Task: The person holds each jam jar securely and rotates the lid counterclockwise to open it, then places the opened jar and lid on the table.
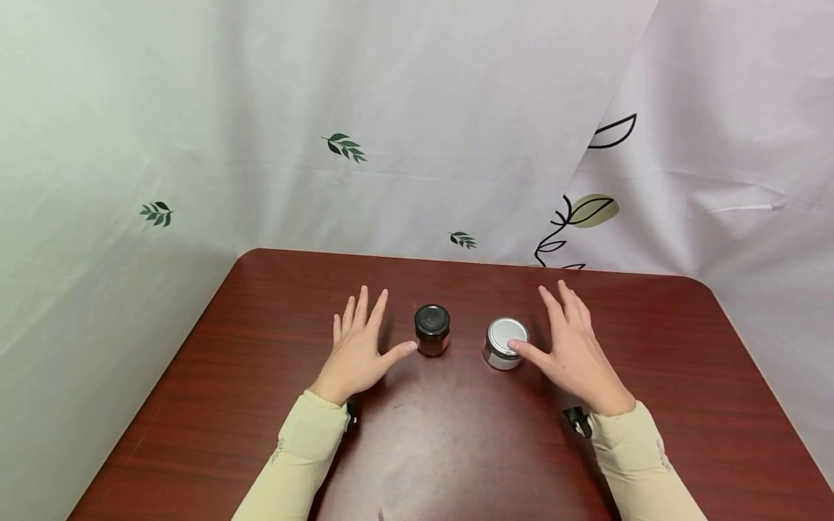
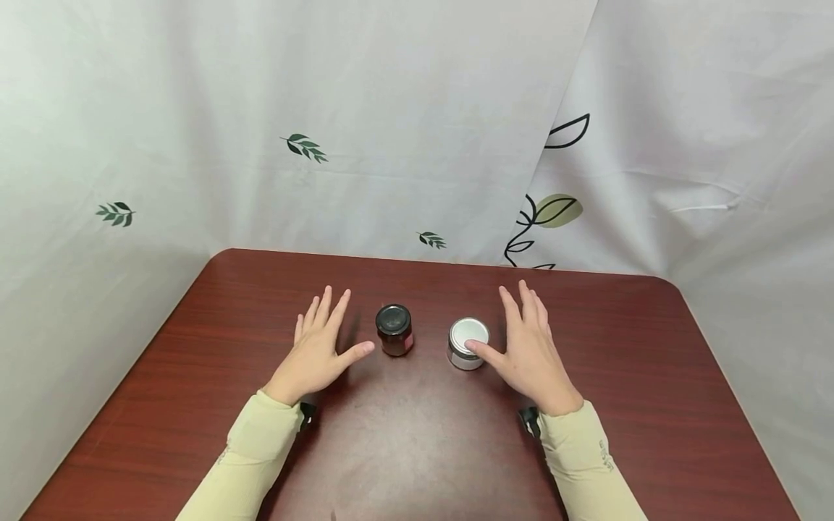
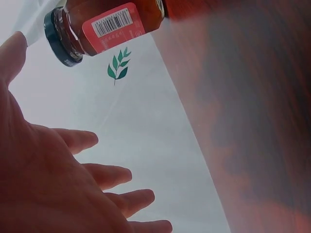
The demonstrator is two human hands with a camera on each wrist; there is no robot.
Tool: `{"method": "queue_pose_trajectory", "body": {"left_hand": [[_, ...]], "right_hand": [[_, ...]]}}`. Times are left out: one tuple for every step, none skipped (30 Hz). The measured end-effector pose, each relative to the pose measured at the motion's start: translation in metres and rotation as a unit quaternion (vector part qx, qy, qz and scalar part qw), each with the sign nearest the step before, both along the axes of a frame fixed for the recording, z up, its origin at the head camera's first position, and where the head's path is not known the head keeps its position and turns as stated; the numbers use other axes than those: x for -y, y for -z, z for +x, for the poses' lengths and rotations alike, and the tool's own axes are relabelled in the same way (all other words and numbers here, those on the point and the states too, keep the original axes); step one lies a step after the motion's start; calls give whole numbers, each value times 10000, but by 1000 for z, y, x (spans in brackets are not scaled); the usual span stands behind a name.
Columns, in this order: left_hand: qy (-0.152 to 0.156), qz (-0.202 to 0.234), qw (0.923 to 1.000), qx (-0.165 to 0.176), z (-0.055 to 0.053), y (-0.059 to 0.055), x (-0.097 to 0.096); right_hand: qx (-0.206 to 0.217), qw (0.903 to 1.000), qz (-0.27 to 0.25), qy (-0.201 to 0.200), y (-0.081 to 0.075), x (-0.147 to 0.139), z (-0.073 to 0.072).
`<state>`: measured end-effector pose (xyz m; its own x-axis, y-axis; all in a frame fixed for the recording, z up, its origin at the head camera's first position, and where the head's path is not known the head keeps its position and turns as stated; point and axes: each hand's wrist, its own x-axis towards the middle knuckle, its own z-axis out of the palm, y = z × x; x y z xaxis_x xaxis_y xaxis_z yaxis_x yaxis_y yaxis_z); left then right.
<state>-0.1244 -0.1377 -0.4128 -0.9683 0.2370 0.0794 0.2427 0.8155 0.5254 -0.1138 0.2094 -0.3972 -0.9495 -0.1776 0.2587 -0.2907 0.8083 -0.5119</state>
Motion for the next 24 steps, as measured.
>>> {"method": "queue_pose_trajectory", "body": {"left_hand": [[13,7,10000,-16,0,1,-1],[31,26,10000,-24,0,0,-1],[53,46,10000,-31,1,1,-2],[68,44,10000,-33,1,1,-2],[82,40,10000,-34,1,2,-3],[95,36,9999,-32,0,3,-3],[111,41,9999,-24,0,3,-4],[117,38,9999,-14,0,4,-4],[116,30,9999,1,0,5,-5],[106,34,9999,20,0,5,-5],[102,39,9999,28,1,5,-5],[104,56,9999,21,1,5,-5],[104,63,9999,6,1,5,-6],[104,66,9999,-5,1,5,-6],[112,60,9999,-11,1,5,-7],[125,63,9999,-16,1,5,-8],[142,60,9999,-24,1,5,-8],[154,61,9999,-28,1,5,-9],[159,53,9999,-13,1,5,-10],[165,52,9999,4,2,5,-10],[169,53,9998,18,2,5,-11],[175,57,9998,26,2,6,-11],[176,75,9998,36,2,5,-12],[179,88,9998,48,2,5,-12]], "right_hand": [[-30,10000,-14,-21,0,1,0],[-54,10000,-29,-43,0,2,0],[-71,9999,-43,-64,0,4,-1],[-82,9999,-52,-87,0,5,-1],[-90,9999,-61,-104,0,6,-1],[-91,9999,-63,-121,1,7,-1],[-82,9999,-67,-130,1,9,-1],[-78,9998,-74,-150,1,10,-1],[-77,9998,-70,-167,0,11,-1],[-65,9998,-71,-180,0,12,-1],[-53,9998,-75,-192,0,14,-1],[-48,9997,-78,-209,0,15,-2],[-48,9997,-89,-224,0,16,-2],[-54,9997,-92,-239,0,17,-2],[-62,9996,-96,-248,0,19,-2],[-69,9996,-112,-263,0,20,-2],[-76,9995,-127,-282,0,21,-2],[-81,9994,-136,-300,0,23,-2],[-84,9994,-142,-316,0,24,-2],[-75,9993,-143,-333,1,25,-2],[-67,9993,-149,-347,1,27,-2],[-59,9992,-158,-358,1,28,-2],[-45,9992,-164,-366,1,29,-2],[-44,9992,-169,-374,1,30,-2]]}}
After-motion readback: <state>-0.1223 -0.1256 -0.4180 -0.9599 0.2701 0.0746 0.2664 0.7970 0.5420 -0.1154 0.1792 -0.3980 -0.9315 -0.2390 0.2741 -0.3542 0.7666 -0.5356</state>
